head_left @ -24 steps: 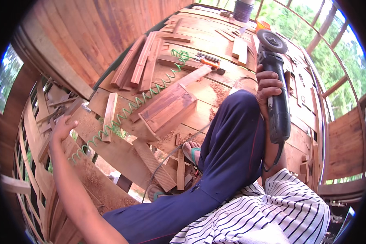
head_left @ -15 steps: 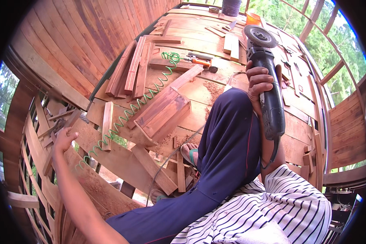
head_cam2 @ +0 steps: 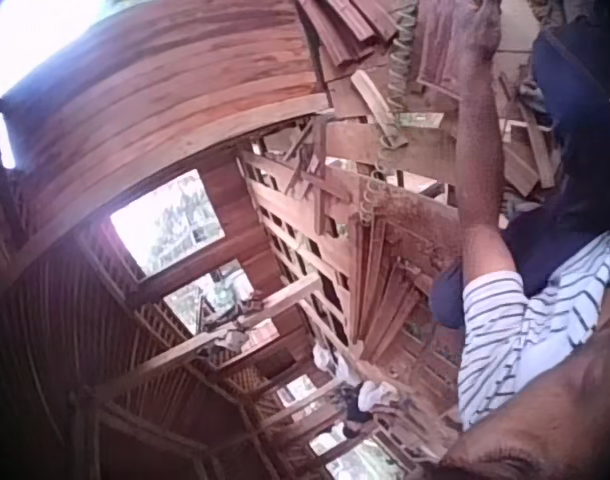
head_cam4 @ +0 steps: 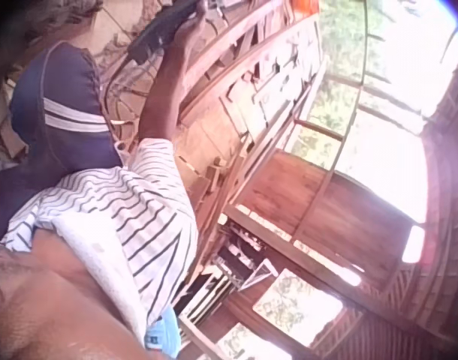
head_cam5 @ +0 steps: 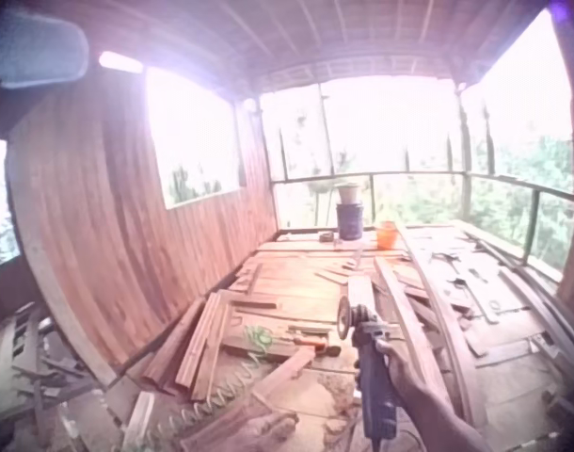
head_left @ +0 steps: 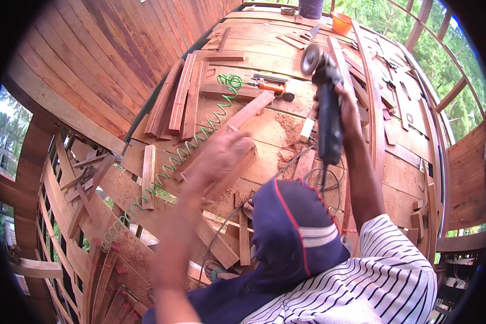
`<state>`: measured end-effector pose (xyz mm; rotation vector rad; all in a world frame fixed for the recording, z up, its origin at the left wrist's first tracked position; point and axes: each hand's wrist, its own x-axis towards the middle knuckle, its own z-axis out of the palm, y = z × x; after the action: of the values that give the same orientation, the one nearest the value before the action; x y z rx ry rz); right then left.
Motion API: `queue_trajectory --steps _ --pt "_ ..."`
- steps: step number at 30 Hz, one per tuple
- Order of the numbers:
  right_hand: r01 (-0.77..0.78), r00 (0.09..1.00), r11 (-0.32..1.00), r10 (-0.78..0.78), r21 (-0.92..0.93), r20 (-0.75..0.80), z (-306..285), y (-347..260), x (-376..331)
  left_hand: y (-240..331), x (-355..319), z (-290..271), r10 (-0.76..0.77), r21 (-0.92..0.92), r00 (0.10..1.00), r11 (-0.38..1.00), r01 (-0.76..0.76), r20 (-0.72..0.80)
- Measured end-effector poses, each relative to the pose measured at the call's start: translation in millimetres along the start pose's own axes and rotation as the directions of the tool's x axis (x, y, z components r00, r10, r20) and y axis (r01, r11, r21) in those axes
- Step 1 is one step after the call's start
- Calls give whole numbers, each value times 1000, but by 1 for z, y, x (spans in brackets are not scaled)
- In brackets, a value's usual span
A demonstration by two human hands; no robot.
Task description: The person assembles a small wooden box by nailing wooden planks together using a pneumatic nail gun. They then smooth the edges and surfaces of the assembled box using an angle grinder.
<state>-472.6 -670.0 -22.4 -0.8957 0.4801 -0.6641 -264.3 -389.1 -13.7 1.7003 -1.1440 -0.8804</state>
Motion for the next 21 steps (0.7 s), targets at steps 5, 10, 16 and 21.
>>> queue_trajectory --steps 5,10,16,21 --pt "-117 990 981 102 -157 -102 1 101 -26 -80 48 137 -249 -464 941 822 330 229" --pt "-167 979 969 139 -184 -152 -32 164 -30 -110 41 200 -174 -680 969 690 247 176" --pt "-223 952 968 192 -112 -239 -49 175 -18 -97 59 202 -368 -176 929 913 368 30" --pt "-318 921 940 277 -121 -274 -58 187 3 -112 76 201 -378 -168 925 910 378 34"
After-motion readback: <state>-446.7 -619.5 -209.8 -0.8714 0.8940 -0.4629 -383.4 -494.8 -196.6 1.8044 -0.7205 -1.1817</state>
